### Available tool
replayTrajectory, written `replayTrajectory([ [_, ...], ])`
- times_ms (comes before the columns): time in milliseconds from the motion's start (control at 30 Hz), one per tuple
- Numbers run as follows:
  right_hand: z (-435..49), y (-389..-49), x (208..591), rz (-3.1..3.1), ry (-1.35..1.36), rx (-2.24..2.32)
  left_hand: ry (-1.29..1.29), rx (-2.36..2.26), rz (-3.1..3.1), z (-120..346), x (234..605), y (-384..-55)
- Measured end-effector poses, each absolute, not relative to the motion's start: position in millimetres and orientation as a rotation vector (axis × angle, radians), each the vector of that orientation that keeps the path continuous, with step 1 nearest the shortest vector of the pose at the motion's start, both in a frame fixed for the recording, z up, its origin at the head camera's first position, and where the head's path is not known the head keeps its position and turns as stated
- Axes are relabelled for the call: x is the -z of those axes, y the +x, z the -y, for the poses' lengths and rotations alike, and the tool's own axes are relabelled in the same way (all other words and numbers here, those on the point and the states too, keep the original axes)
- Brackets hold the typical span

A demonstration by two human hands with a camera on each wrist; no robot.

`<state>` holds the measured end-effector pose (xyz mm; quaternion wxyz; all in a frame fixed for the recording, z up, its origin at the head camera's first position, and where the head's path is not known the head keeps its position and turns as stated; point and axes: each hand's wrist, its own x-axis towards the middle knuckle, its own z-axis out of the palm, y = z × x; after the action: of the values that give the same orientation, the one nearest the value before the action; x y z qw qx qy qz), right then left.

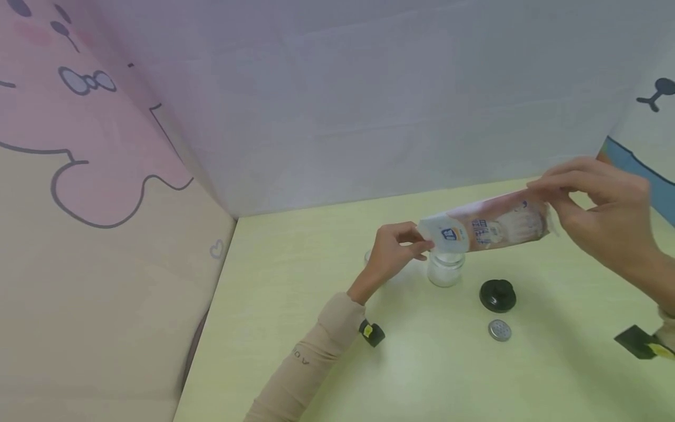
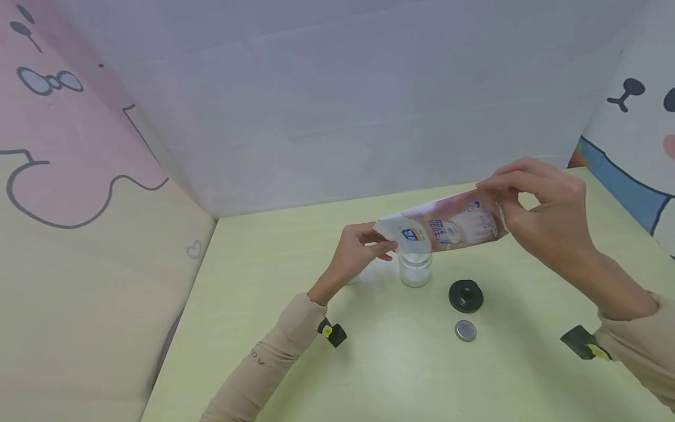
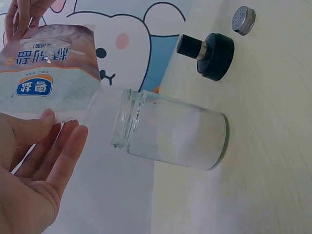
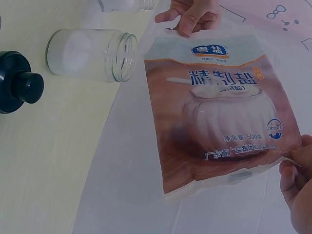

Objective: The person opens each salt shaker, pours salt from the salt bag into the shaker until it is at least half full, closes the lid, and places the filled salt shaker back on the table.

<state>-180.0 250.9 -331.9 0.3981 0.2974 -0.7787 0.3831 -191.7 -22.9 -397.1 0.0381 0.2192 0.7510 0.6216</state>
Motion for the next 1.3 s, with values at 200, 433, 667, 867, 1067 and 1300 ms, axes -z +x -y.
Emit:
replayTrajectory([
  [200,-250.2,-180.5,331.0,1.954,0.75,-0.978,0.67,-1.908,-2.3,22.7,398.5,-193.1],
  [433,-250.4,-180.5,331.5,1.946,0.752,-0.986,0.671,-1.913,-2.296,22.2,399.0,-193.4],
  [667,-250.2,-179.2,330.9,1.954,0.759,-0.985,0.665,-1.919,-2.292,22.3,398.8,-192.5],
  [867,-250.1,-180.1,330.8,1.938,0.76,-0.99,0.668,-1.911,-2.301,22.1,399.2,-192.2],
  [1067,-251.1,-178.0,330.9,2.001,0.744,-0.954,0.661,-1.907,-2.299,22.5,400.7,-192.3],
  [1300,-251.4,-178.2,330.9,2.002,0.759,-0.949,0.664,-1.909,-2.293,22.9,401.0,-192.4],
])
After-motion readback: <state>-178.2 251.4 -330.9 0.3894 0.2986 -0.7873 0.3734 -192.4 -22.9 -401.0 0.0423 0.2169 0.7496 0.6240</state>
